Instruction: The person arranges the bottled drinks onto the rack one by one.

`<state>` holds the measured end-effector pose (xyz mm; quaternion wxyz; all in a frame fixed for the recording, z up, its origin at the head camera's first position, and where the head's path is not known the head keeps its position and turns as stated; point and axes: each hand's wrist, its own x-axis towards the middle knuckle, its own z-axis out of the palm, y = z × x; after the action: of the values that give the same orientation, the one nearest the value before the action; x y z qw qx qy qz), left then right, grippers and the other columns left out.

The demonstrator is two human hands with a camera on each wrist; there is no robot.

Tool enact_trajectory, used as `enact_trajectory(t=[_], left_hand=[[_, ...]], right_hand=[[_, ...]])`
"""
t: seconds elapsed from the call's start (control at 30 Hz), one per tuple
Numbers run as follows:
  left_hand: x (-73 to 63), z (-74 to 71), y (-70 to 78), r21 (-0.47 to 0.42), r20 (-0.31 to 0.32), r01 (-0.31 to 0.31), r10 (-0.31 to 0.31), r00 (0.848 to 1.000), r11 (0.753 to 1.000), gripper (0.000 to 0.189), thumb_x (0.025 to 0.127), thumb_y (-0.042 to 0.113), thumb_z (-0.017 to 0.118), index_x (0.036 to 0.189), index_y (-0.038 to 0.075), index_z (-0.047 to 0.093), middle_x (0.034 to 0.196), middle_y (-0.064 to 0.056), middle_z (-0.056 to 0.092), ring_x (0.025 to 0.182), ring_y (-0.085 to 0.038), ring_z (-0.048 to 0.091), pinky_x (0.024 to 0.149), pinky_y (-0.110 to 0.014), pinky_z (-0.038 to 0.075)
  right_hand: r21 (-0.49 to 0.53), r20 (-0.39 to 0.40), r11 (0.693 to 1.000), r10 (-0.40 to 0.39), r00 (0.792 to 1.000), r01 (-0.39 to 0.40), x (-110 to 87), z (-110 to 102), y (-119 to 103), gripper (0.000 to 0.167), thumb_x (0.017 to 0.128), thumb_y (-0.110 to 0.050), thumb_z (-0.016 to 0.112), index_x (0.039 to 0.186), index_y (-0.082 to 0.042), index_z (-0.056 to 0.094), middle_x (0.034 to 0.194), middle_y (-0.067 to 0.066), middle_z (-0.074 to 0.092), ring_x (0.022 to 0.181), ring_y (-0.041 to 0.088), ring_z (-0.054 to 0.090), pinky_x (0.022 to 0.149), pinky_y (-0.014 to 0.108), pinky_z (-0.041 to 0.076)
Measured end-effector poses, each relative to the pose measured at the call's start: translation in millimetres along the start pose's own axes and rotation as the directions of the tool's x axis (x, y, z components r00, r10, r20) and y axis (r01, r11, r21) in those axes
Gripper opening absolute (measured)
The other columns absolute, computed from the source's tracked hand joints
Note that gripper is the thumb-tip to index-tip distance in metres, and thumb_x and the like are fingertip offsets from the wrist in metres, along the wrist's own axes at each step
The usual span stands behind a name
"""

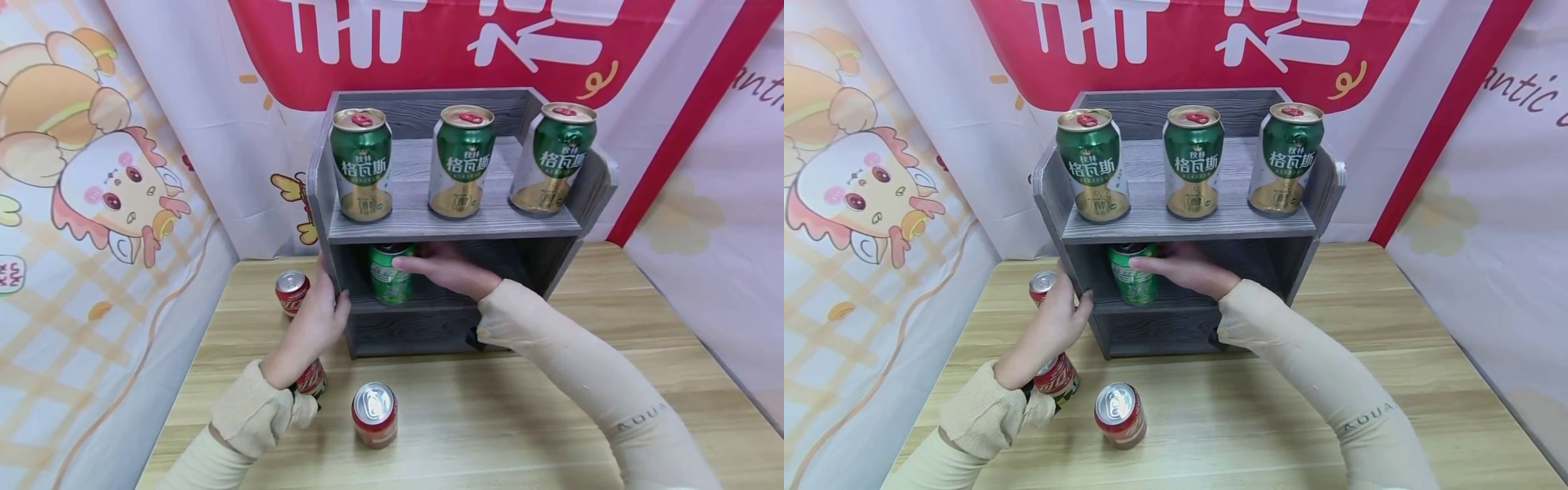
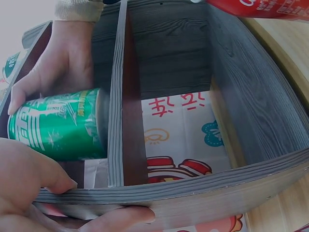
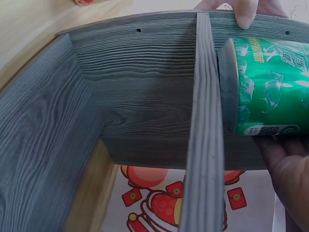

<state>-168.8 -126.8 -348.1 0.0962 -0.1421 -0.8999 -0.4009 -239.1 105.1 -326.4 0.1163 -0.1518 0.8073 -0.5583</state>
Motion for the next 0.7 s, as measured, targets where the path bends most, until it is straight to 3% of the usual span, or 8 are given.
enact_trajectory(t=[0.3,0.7], left_hand=[[0.0,0.4,-0.5,-0.003,-0.004,-0.008,0.008,1.0,1.0,0.077,0.095,-0.002,0.049,0.155,0.002,0.0,0.146,-0.032,0.041,0.13,-0.04,0.05,0.104,-0.052,0.046],[-0.5,-0.1,0.3,-0.012,0.006,0.009,-0.009,1.0,1.0,0.078,0.095,-0.002,0.049,0.155,0.003,-0.001,0.147,-0.031,0.04,0.131,-0.04,0.049,0.105,-0.052,0.045]], right_hand=[[0.028,-0.05,0.999,-0.017,0.999,0.018,6.7,9,-3,0.054,0.088,-0.028,0.071,0.134,-0.01,0.048,0.131,0.01,0.055,0.11,0.022,0.055,0.097,0.036,0.047],[0.044,-0.025,0.996,-0.075,0.997,0.076,14.8,11,0,0.055,0.09,-0.024,0.069,0.137,-0.011,0.046,0.136,0.01,0.052,0.118,0.024,0.053,0.103,0.041,0.046]])
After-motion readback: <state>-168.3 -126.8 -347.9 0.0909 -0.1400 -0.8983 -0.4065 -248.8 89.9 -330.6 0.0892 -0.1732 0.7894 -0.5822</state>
